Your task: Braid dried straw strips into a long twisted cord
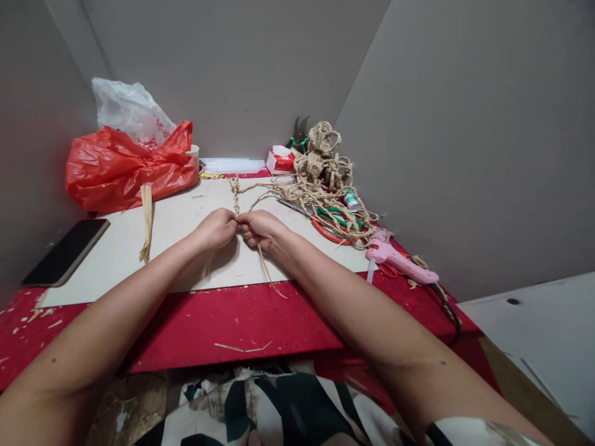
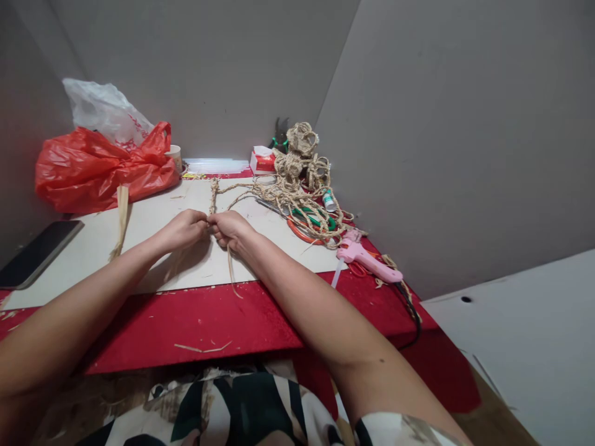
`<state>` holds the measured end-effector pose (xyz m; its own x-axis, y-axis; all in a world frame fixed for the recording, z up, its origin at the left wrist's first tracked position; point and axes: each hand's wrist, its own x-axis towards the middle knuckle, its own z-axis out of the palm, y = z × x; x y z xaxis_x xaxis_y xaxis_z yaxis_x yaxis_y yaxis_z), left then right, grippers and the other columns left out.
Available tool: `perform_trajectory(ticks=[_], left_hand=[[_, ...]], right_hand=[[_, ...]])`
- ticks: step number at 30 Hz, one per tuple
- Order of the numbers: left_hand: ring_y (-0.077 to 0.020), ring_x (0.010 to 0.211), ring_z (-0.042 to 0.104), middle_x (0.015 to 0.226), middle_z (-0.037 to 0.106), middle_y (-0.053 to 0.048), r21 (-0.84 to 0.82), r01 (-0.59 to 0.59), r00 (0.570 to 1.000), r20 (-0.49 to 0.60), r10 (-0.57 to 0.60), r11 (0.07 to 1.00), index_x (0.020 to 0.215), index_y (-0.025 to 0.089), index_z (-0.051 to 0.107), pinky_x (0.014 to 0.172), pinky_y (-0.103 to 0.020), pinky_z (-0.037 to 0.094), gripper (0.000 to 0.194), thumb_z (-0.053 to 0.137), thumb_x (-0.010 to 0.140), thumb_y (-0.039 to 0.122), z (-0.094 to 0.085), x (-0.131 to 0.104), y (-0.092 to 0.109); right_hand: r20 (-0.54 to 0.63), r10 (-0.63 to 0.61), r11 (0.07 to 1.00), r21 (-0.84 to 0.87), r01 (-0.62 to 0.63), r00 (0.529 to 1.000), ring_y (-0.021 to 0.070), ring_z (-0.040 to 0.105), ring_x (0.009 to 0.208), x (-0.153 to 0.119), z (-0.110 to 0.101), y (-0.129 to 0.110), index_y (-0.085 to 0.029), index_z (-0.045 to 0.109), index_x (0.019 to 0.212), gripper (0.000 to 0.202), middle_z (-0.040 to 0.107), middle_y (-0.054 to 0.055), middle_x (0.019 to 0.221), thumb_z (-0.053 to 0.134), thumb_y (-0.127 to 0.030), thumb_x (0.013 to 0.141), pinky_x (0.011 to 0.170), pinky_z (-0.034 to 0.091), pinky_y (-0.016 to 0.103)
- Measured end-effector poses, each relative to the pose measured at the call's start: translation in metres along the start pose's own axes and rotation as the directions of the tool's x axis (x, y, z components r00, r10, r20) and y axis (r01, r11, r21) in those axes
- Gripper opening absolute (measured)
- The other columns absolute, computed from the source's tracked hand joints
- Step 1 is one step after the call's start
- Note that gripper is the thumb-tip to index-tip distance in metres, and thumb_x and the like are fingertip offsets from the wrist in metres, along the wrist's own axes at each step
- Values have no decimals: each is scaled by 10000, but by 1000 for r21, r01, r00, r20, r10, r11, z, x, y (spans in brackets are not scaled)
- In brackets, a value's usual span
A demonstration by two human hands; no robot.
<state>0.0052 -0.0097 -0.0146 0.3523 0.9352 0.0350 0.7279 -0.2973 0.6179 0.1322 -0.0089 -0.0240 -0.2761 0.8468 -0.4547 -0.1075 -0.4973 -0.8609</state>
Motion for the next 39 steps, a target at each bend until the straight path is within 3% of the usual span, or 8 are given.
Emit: perform_trajectory(ticks=[6,12,19,23,25,30,33,39], left_hand=[[-174,737,593,861,684,-136,86,7,998,-63,-2,996,879,79,651,681,-264,411,272,401,788,139,11,-7,5],[-152,677,580,775,668,-97,-13,7,989,-147,-9,1000,829,103,619,649,-253,415,212,415,771,95,21,-9,8],[-98,368,435,442,510,12,-408,180,980,153,-128,895,817,125,604,446,-222,321,114,506,771,162,-5,-10,12],[-79,416,440,512,533,3,-428,72,963,-204,-174,901,778,129,619,456,-203,332,106,529,755,181,-14,3,-8],[-64,470,462,597,562,-5,-542,8,943,-274,-186,841,801,131,606,484,-184,347,93,533,746,148,-8,9,-15],[-56,410,396,516,466,14,-791,147,989,112,-95,594,674,143,515,425,-185,285,103,502,775,157,12,8,-10],[-36,338,256,456,352,51,-733,227,972,213,-101,641,601,158,466,372,-199,150,193,482,792,182,12,6,-4],[-44,341,235,412,359,42,-522,184,983,101,-154,833,598,133,573,393,-231,156,192,485,769,142,6,9,-4]], right_hand=[[136,33,989,137,-51,990,23,112,297,0,-1,-1,-203,241,577,349,222,-105,333,403,-149,882,292,90,128],[73,5,992,125,-14,997,16,119,305,3,-1,2,-195,256,577,334,237,-106,332,434,-79,835,290,110,113],[194,61,994,80,-77,979,21,103,327,4,-17,-8,-180,322,600,289,214,-106,371,404,-83,860,300,104,120],[264,91,993,46,-107,960,26,74,340,1,-27,-15,-152,444,692,207,184,-117,400,397,-102,887,298,111,119],[290,91,994,39,-107,953,29,75,344,2,-29,-16,-145,460,709,200,182,-116,405,388,-102,891,299,120,115],[363,128,992,-26,-127,923,26,74,350,7,-34,-14,-143,442,677,195,207,-112,400,417,-135,870,300,129,110],[374,113,993,-80,-90,920,23,82,343,10,-38,-14,-144,440,668,175,204,-118,391,455,-146,843,305,132,108],[324,28,960,-273,66,946,20,135,319,6,-40,-15,-115,535,700,71,243,-116,379,547,-147,762,312,118,136]])
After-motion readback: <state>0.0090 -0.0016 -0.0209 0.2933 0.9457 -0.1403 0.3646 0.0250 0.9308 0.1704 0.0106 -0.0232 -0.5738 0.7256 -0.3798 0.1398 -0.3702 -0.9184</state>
